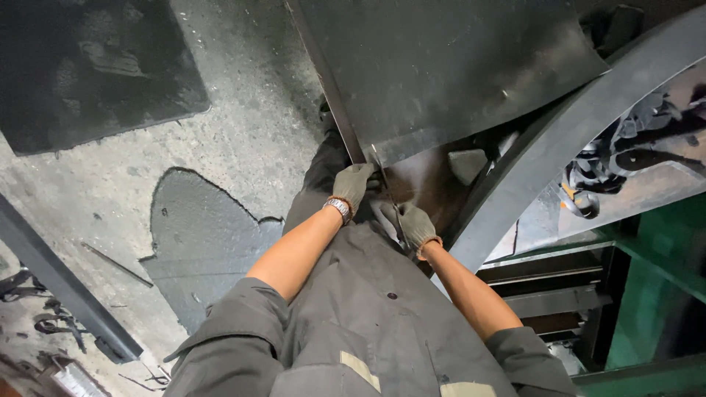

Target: Cutting strips from a large rubber sheet using a utility knife and scissors.

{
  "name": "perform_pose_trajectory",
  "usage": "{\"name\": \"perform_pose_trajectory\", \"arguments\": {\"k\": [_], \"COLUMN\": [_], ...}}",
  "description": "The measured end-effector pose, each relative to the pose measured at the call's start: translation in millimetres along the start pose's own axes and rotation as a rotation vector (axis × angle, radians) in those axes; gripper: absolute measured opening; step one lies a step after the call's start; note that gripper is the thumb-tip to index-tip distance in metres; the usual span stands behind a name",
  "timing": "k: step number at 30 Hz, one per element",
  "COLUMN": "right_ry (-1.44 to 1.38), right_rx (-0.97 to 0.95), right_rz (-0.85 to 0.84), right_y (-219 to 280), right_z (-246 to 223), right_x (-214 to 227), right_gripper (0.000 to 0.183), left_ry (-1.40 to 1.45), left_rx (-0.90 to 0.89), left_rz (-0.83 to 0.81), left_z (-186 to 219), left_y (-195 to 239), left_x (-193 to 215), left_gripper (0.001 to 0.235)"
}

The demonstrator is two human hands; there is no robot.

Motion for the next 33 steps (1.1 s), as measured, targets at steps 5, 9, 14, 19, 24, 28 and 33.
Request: {"name": "perform_pose_trajectory", "arguments": {"k": [5, 9, 14, 19, 24, 28, 33], "right_ry": [0.052, 0.197, 0.19, 0.213, 0.101, 0.257, 0.111], "right_rx": [0.025, 0.234, 0.303, 0.189, 0.1, 0.667, 0.226], "right_rz": [0.03, 0.148, 0.214, 0.073, -0.025, 0.052, -0.023], "right_y": [-14.0, -36.6, -38.4, -16.1, -11.7, -45.9, -38.4], "right_z": [17.6, 34.5, 32.8, 12.4, -5.4, -15.4, -35.3], "right_x": [-12.9, -26.4, -26.2, -13.5, -4.2, -27.2, -8.6], "right_gripper": [0.06, 0.05, 0.043, 0.056, 0.05, 0.038, 0.037], "left_ry": [0.002, -0.034, 0.008, -0.138, -0.274, -0.326, -0.301], "left_rx": [0.037, 0.09, 0.128, -0.045, -0.166, -0.278, -0.258], "left_rz": [-0.001, -0.001, 0.0, 0.067, 0.101, 0.084, 0.092], "left_z": [18.9, 22.4, -2.5, 20.1, 35.5, 32.5, 39.3], "left_y": [17.5, 20.5, -8.9, -13.4, -5.2, -7.1, 2.2], "left_x": [-2.8, -2.9, -0.7, 5.7, 8.3, 6.1, 5.2], "left_gripper": [0.034, 0.034, 0.033, 0.042, 0.044, 0.045, 0.044]}}
Point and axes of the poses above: each hand's wrist, its own y-axis away from the middle knuckle, its own x-axis out of the back of the hand, z = x × y, the point moved 8 cm from there along -y, towards the middle knuckle, and after that the axes turned 12 degrees about z, right-handed, at the moved point
